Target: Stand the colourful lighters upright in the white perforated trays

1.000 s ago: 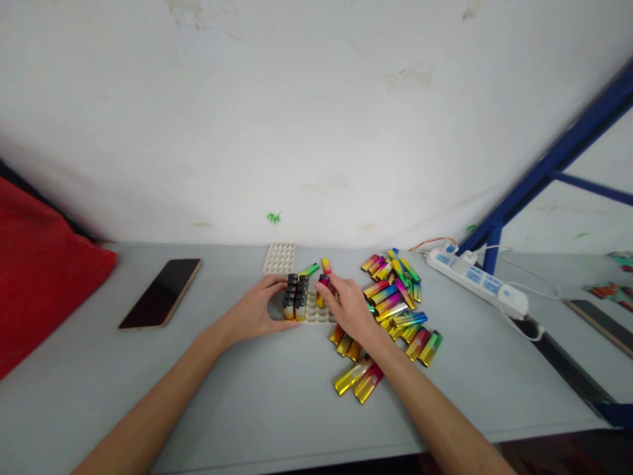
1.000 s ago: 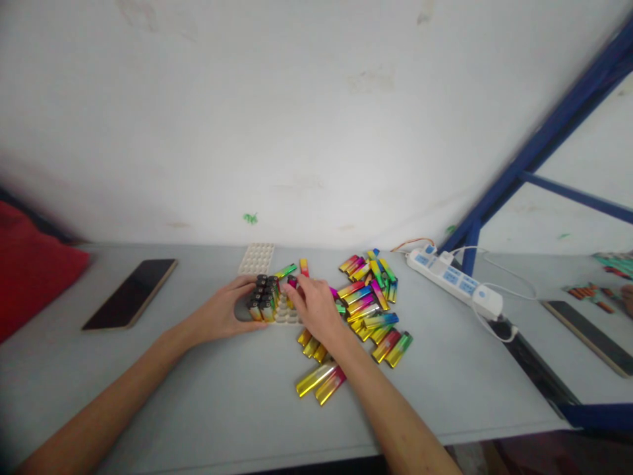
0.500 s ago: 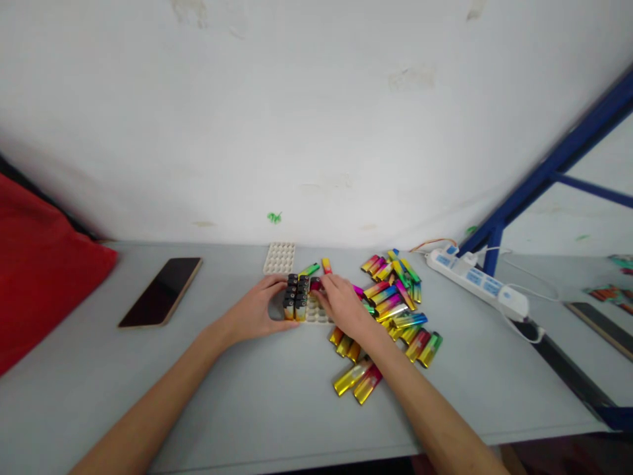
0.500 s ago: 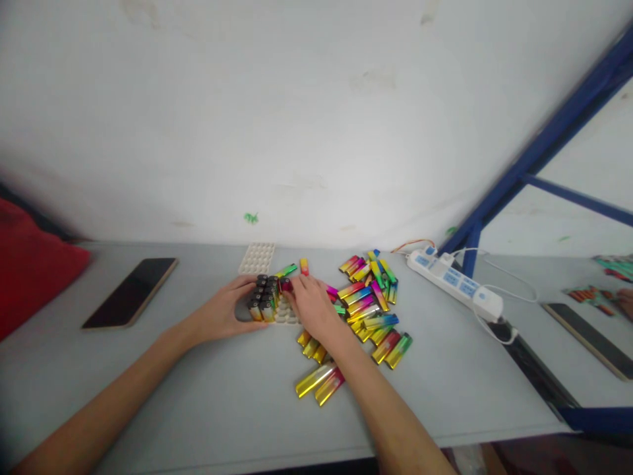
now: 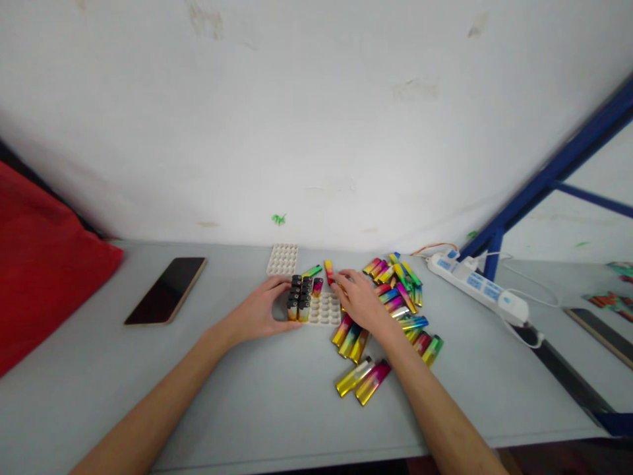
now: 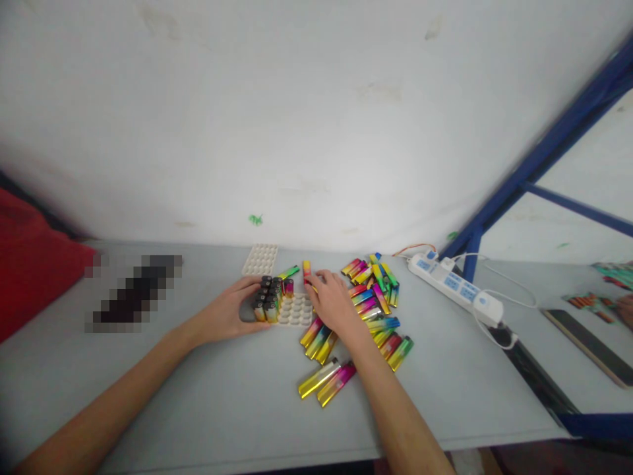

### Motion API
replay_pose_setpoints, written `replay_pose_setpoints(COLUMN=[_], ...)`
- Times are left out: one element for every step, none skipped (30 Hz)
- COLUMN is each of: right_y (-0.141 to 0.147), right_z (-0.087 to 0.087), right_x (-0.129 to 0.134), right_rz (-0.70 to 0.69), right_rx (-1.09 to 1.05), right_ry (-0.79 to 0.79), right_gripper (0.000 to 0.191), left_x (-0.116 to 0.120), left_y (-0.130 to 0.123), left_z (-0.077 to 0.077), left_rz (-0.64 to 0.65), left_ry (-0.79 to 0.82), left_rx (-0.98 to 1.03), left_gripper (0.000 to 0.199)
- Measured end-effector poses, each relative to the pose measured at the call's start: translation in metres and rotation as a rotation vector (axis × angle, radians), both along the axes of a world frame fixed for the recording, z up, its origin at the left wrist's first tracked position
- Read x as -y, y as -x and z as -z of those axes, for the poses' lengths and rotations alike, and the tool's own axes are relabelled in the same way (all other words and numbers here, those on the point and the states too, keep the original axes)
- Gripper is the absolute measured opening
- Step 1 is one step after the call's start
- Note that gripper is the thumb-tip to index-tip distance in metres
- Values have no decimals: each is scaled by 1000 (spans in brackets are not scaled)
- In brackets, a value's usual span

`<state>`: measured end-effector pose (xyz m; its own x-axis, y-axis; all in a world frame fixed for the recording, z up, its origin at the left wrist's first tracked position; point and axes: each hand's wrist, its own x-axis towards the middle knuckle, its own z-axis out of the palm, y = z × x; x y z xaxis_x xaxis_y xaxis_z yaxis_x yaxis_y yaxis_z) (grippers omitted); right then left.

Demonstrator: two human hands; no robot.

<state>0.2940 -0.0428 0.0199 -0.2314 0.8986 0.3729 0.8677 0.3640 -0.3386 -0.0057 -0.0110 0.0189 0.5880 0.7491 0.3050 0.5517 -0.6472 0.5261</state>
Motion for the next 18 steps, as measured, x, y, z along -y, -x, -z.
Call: replay_pose_setpoints(right_y=[-1, -2, -4, -7, -10, -14, -18, -22, -25, -28, -30, -31, -32, -33, -33, -33, -33, -33], right_z=[0, 0, -2, -4, -6, -9, -11, -12, -14, -14, -15, -14, -14, -13, -13, -11, -10, -9], right_x=[0, 1, 1, 1, 2, 2, 1, 1, 0, 0, -1, -2, -3, -4, -5, -6, -7, -7], right_rz=[10, 23, 38, 56, 72, 86, 95, 101, 103, 102, 97, 90, 83, 79, 76, 75, 74, 72], right_rx=[10, 8, 1, -6, -9, -9, -9, -11, -16, -23, -29, -36, -44, -52, -60, -67, -72, -80], right_ry=[13, 26, 40, 58, 82, 112, 144, 175, 202, 222, 236, 243, 245, 243, 241, 238, 234, 226], right_gripper=[33, 33, 33, 32, 32, 33, 34, 34, 34, 33, 31, 29, 26, 22, 20, 18, 16, 15], left_x=[0, 0, 0, 0, 0, 0, 0, 0, 0, 1, 1, 1, 1, 1, 0, 0, -1, -1], left_y=[0, 0, 0, 0, 0, 0, 0, -1, -1, -1, -1, -1, -1, 0, 0, 1, 1, 2], left_z=[0, 0, 0, 0, 0, 0, 0, 0, 0, 0, 0, 0, 0, 0, 0, 0, 0, 1], left_rz=[3, 7, 10, 11, 12, 12, 11, 10, 8, 5, 3, 0, -2, -3, -5, -6, -8, -7], left_ry=[0, 0, -1, -3, -5, -5, -4, -2, 0, 2, 2, 1, 0, -1, -1, -2, -1, 1], left_rx=[-1, -4, -7, -10, -13, -17, -21, -25, -28, -30, -29, -27, -24, -22, -21, -19, -20, -22], left_gripper=[65, 65, 65, 65, 64, 64, 65, 66, 66, 66, 66, 65, 65, 66, 67, 68, 68, 69])
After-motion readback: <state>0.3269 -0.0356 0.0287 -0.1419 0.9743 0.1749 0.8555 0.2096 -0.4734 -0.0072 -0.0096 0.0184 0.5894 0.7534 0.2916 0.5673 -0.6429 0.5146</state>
